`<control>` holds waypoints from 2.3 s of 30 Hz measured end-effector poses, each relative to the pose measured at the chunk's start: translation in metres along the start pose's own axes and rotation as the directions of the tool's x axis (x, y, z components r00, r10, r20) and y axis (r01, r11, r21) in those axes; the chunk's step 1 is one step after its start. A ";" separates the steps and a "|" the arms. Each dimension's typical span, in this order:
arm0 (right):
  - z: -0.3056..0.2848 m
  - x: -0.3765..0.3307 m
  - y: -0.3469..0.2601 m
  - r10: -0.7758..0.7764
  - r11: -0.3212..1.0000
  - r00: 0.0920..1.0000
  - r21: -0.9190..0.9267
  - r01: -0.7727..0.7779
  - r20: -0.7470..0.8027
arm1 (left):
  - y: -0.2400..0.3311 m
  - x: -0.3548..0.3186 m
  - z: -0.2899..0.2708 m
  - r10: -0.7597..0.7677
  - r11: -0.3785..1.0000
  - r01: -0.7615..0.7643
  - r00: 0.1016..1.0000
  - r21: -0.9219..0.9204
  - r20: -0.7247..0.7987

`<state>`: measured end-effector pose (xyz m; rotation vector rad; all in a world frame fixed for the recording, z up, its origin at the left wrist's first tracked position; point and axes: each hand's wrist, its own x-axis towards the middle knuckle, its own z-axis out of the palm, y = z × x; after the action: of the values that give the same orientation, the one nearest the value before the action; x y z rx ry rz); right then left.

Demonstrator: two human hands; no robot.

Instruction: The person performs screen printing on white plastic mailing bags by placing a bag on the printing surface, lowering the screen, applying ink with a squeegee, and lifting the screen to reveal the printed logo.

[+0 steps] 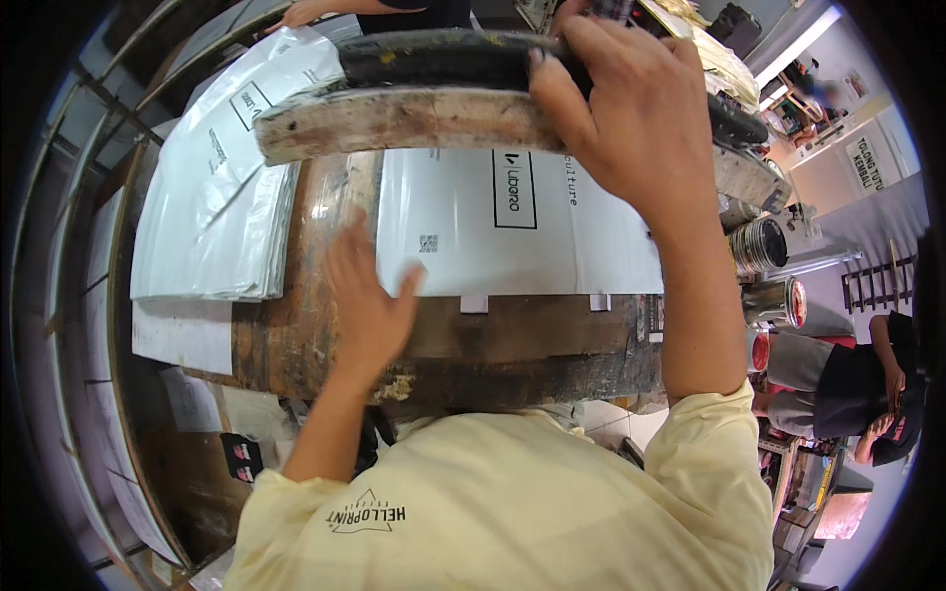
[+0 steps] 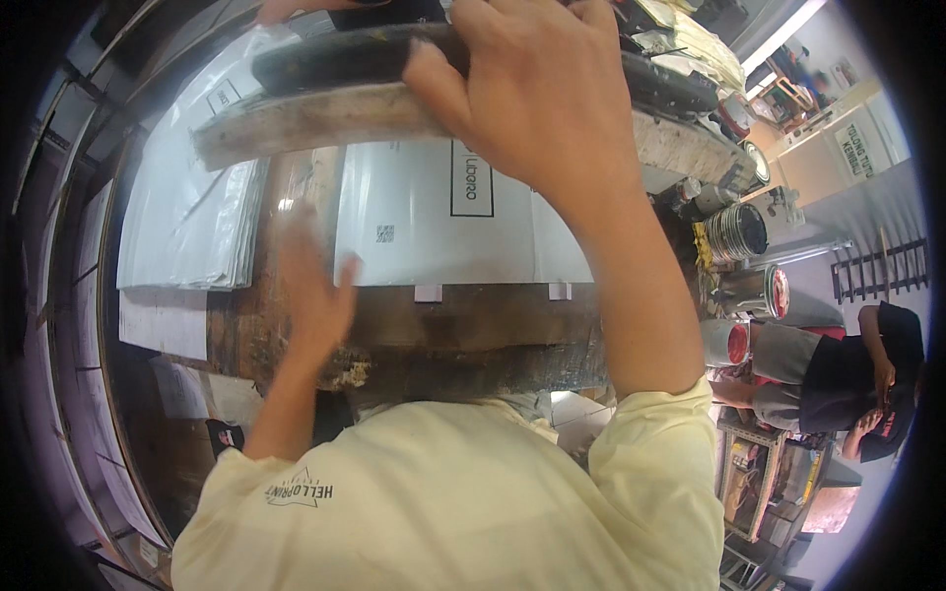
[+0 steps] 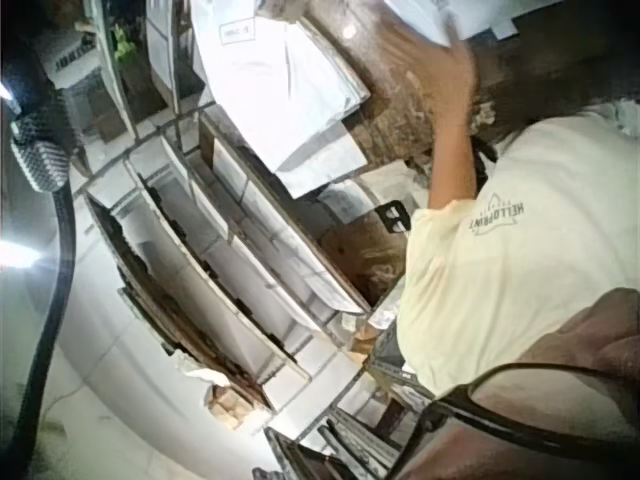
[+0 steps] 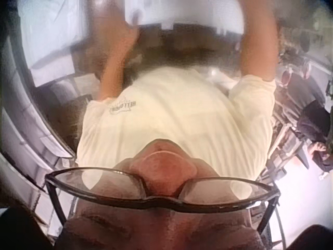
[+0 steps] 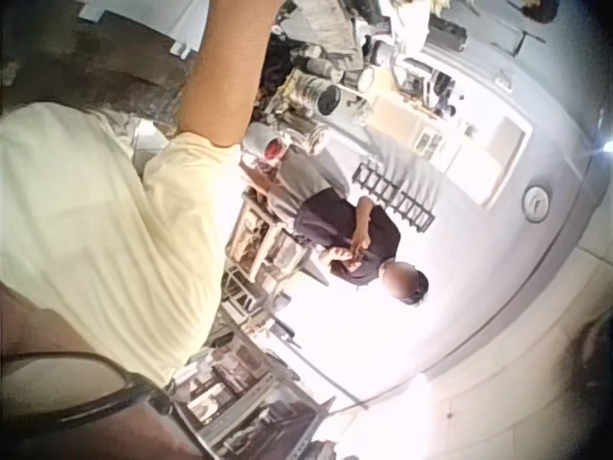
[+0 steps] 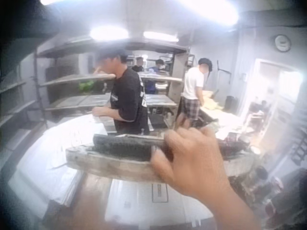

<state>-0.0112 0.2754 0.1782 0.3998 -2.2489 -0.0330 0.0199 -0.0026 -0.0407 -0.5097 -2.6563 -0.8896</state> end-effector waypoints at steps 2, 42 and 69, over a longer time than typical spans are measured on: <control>-0.007 0.025 0.006 0.051 0.993 0.999 0.107 -0.050 -0.002 | 0.011 -0.041 0.021 -0.094 0.938 0.002 0.964 0.346 0.249; -0.008 0.059 0.024 0.141 0.987 0.976 0.053 -0.152 0.167 | -0.281 0.136 -0.184 -0.392 0.863 0.368 0.920 -0.347 0.001; 0.030 -0.139 -0.046 0.005 0.981 0.826 0.160 -0.114 0.563 | -0.048 -0.013 -0.015 -0.237 0.835 0.295 0.955 -0.464 0.180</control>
<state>0.0627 0.2701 0.0481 0.4634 -2.8649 0.1099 0.0138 -0.0507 -0.0592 -0.3011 -2.6335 -1.6885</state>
